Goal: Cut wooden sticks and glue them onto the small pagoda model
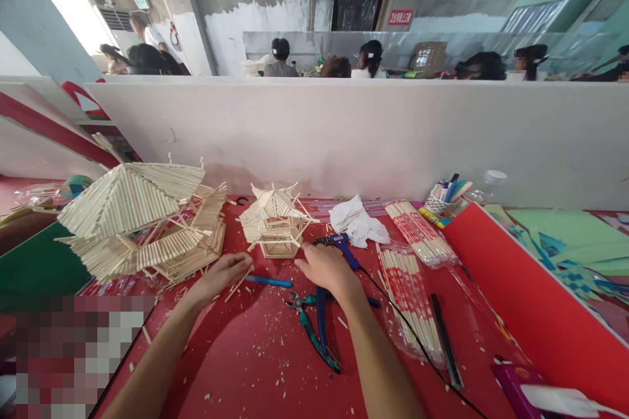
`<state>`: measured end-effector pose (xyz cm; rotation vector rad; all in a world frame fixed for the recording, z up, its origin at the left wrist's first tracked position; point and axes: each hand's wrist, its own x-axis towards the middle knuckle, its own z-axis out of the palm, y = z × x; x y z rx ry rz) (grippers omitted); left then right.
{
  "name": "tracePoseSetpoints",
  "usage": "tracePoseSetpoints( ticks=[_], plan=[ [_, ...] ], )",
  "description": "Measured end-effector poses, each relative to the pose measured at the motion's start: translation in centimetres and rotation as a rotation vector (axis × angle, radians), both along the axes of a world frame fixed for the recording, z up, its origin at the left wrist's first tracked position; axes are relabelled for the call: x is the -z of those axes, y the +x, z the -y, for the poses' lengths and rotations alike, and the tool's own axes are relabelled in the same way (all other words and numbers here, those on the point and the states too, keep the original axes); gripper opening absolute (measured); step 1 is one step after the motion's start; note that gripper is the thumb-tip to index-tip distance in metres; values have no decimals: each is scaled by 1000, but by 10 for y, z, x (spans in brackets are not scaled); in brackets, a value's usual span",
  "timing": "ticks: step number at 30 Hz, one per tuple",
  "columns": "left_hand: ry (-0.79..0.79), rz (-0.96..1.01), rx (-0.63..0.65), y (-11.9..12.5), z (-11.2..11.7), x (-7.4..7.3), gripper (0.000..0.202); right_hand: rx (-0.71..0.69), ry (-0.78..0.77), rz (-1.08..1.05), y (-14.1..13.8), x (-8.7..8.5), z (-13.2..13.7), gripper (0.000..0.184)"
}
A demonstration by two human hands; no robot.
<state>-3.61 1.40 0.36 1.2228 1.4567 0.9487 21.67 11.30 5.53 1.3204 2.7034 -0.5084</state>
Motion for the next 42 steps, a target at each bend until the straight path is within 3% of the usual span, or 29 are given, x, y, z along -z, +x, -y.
tracePoseSetpoints(
  ticks=[3, 6, 9, 12, 17, 19, 22, 27, 30, 36, 42],
  plan=[
    [61, -62, -139, -12, -5, 8, 47, -118, -99, -18, -9, 0, 10, 43],
    [85, -69, -107, -15, -6, 11, 44, -175, -202, -113, -17, -5, 18, 42],
    [123, -33, 58, -2, -3, 9, 42, -252, -250, -197, -25, -6, 25, 42],
    [177, -80, 233, 14, 1, 6, 42, -416, -266, -246, -33, -5, 33, 48],
    [127, -126, 507, 20, 3, 6, 26, -602, -411, -237, -30, -14, 39, 58],
    [97, -167, 465, 14, 2, 6, 21, -580, -435, -201, -24, -19, 35, 49],
    [83, -281, 262, 1, 0, 6, 25, -456, -314, -164, -12, -21, 24, 26],
    [104, -413, 18, -17, 1, 2, 36, -286, -151, -251, 4, -22, 11, 20],
    [110, -543, -44, -20, 3, -3, 33, -242, -164, -306, 9, -25, 9, 15],
    [-111, -1051, -151, -11, 8, -24, 26, -194, -185, -241, 7, -26, 9, 13],
    [-17, -1372, -102, -12, 13, -21, 28, -215, -182, -215, 8, -23, 7, 22]
  ],
)
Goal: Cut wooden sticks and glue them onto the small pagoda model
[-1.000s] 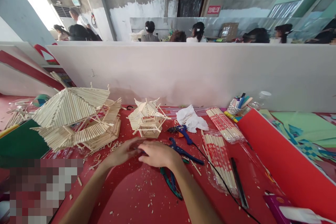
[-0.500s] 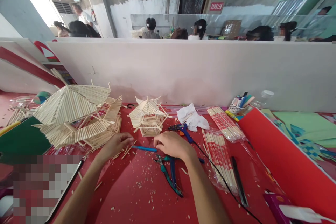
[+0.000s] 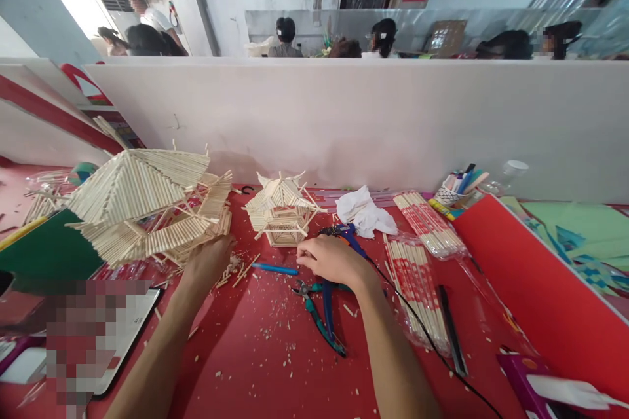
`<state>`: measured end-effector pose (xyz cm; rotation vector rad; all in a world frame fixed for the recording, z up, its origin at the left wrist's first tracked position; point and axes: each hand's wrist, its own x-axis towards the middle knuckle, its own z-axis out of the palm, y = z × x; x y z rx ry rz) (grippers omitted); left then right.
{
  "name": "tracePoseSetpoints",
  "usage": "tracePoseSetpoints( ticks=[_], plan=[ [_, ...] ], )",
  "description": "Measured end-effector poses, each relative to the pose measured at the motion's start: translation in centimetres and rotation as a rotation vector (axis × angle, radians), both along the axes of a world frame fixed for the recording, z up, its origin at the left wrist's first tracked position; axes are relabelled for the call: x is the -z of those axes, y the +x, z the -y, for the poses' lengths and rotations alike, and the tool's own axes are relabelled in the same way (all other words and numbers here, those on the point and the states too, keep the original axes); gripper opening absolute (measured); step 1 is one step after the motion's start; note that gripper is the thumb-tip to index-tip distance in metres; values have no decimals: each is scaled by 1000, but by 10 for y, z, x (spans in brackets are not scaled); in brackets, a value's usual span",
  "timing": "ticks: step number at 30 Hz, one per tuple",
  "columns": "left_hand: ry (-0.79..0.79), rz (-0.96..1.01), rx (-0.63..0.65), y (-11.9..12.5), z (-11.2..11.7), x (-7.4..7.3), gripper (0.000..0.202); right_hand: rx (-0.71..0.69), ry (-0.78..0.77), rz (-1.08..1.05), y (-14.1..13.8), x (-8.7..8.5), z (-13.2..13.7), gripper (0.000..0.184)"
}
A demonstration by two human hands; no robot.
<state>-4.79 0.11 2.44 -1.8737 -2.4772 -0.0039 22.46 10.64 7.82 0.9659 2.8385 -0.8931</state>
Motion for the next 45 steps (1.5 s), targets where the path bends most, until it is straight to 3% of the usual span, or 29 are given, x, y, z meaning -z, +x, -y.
tracePoseSetpoints(
  ticks=[5, 10, 13, 17, 22, 25, 31, 34, 40, 45],
  plan=[
    [13, 79, 189, -5, 0, 14, 46, -29, -24, -24, 2, 2, -2, 30],
    [27, 183, 550, -2, -6, 27, 34, -79, -40, 23, 2, 2, -3, 33],
    [-3, 237, 652, 8, -10, 35, 27, -95, -25, 44, 2, 2, -3, 28],
    [11, 284, 626, 16, -14, 44, 25, -111, -3, 51, 3, 5, -4, 25],
    [61, 204, 561, 13, -13, 39, 32, -93, -16, 65, 6, 5, -5, 24],
    [79, 208, 633, 21, -11, 39, 35, -93, -9, 68, 7, 3, -5, 23],
    [27, 327, 836, 53, -2, 57, 45, -80, -1, 96, 10, 1, -7, 23],
    [24, 334, 811, 57, 14, 59, 49, -62, -3, 79, 17, 1, -10, 23],
    [45, 259, 709, 40, 56, 61, 52, 9, 14, 82, 31, -7, -11, 23],
    [103, 183, 639, 53, 64, 72, 60, 2, 41, 91, 32, -12, -7, 24]
  ],
)
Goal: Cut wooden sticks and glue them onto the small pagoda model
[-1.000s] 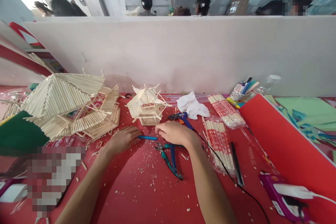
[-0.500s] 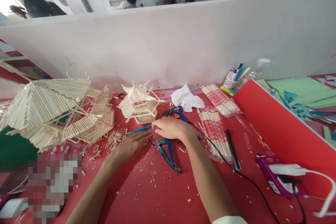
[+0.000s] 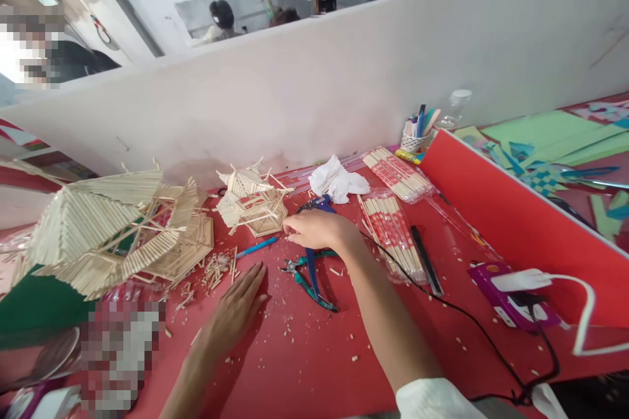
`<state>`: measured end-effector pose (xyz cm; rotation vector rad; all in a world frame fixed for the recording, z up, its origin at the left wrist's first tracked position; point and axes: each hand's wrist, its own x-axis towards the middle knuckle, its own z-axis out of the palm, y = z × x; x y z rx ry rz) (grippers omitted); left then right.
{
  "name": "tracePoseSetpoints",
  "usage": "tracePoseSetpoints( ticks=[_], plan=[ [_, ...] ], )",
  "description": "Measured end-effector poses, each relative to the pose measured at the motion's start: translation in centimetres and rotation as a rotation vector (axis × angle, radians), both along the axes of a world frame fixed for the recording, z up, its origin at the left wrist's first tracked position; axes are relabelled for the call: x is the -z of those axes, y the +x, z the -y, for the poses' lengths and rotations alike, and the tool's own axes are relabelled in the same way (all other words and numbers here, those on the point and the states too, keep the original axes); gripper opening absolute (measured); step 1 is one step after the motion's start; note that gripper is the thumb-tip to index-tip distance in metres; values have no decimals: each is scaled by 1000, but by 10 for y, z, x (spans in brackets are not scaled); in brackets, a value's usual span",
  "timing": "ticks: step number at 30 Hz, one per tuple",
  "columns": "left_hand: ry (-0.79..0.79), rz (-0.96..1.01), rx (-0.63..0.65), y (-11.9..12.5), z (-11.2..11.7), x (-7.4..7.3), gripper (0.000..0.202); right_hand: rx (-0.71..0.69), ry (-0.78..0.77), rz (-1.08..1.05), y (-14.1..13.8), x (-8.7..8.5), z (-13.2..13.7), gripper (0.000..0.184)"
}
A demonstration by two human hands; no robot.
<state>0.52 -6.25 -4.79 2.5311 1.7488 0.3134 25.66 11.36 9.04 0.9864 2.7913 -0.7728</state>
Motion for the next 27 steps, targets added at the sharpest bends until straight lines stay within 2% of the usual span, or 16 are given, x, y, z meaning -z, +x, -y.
tracePoseSetpoints(
  ticks=[4, 7, 10, 15, 18, 20, 23, 27],
  plan=[
    [32, -19, -18, 28, -12, 7, 63, -28, 20, 6, -3, -1, 4, 24],
    [28, -27, -41, 36, -16, 9, 60, -43, 39, 1, -3, -3, 7, 23],
    [28, -32, -79, 30, -11, 13, 58, -43, 49, -1, 0, -9, 11, 23],
    [61, -11, -162, 6, 1, 17, 56, -18, 43, -19, 11, -25, 18, 25],
    [59, 17, -197, -4, 5, 13, 55, 24, 46, -39, 19, -33, 22, 26],
    [60, 37, -190, -1, 11, 9, 56, 46, 48, -53, 25, -36, 24, 26],
    [110, 67, -183, 24, 26, 6, 59, 54, 43, -79, 30, -39, 26, 27],
    [171, 33, -257, 76, 44, 18, 70, 54, 28, -92, 32, -42, 28, 27]
  ],
)
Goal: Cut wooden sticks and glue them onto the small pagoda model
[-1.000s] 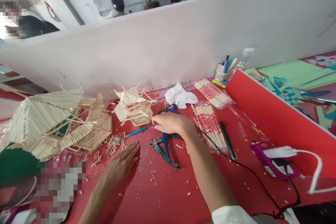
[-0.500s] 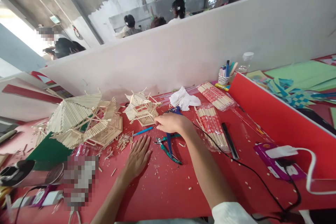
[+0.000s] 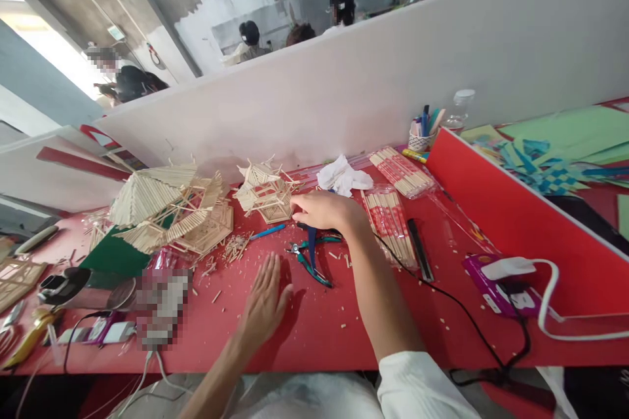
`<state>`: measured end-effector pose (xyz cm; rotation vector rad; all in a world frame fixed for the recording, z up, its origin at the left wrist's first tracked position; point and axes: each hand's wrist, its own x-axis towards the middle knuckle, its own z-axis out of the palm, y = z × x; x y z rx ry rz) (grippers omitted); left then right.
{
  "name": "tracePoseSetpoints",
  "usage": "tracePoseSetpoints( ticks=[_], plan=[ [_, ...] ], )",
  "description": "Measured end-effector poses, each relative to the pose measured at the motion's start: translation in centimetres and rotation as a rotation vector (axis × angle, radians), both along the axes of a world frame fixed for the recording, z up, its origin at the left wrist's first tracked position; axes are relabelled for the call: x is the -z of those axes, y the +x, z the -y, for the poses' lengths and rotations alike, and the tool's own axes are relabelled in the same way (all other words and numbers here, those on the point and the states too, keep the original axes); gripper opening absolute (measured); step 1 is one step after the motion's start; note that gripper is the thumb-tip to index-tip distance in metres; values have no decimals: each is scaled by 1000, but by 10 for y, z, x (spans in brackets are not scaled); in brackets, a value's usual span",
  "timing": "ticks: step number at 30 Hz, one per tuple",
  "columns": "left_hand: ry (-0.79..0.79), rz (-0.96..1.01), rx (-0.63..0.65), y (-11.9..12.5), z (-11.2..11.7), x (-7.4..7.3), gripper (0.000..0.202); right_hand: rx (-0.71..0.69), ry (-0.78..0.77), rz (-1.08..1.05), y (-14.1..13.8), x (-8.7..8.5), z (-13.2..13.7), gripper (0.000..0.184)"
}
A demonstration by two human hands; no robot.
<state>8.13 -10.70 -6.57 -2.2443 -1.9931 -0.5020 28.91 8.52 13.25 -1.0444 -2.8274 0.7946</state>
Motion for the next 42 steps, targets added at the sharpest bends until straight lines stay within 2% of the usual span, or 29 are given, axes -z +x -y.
tracePoseSetpoints(
  ticks=[2, 4, 10, 17, 21, 25, 29, 33, 38, 42],
  plan=[
    [8, -59, -11, 16, -1, 8, 79, 0, -3, 6, -1, -1, 1, 26],
    [21, -107, -42, 19, -9, 12, 75, -7, -8, 14, -2, -2, 3, 27],
    [26, -151, -69, -13, -37, 11, 60, -10, 14, 15, -3, -5, 7, 26],
    [36, -95, -117, -39, -45, 13, 56, -18, 11, 1, -1, -9, 13, 27],
    [49, -52, 3, -28, -32, 1, 56, -15, 22, -1, -1, -8, 12, 27],
    [-31, -57, 137, -4, -13, -9, 50, -10, 20, 17, -1, -8, 12, 27],
    [-94, -24, 94, 7, -15, -11, 50, 10, 22, 36, 0, -9, 10, 29],
    [-106, -31, 48, 3, -29, -11, 50, -57, 52, 91, -14, 3, 4, 30],
    [-130, -40, 70, 0, -36, -12, 52, -77, 67, 385, -58, 31, 0, 35],
    [-115, -30, 57, 2, -35, -12, 51, -119, 33, 537, -85, 50, 2, 53]
  ],
)
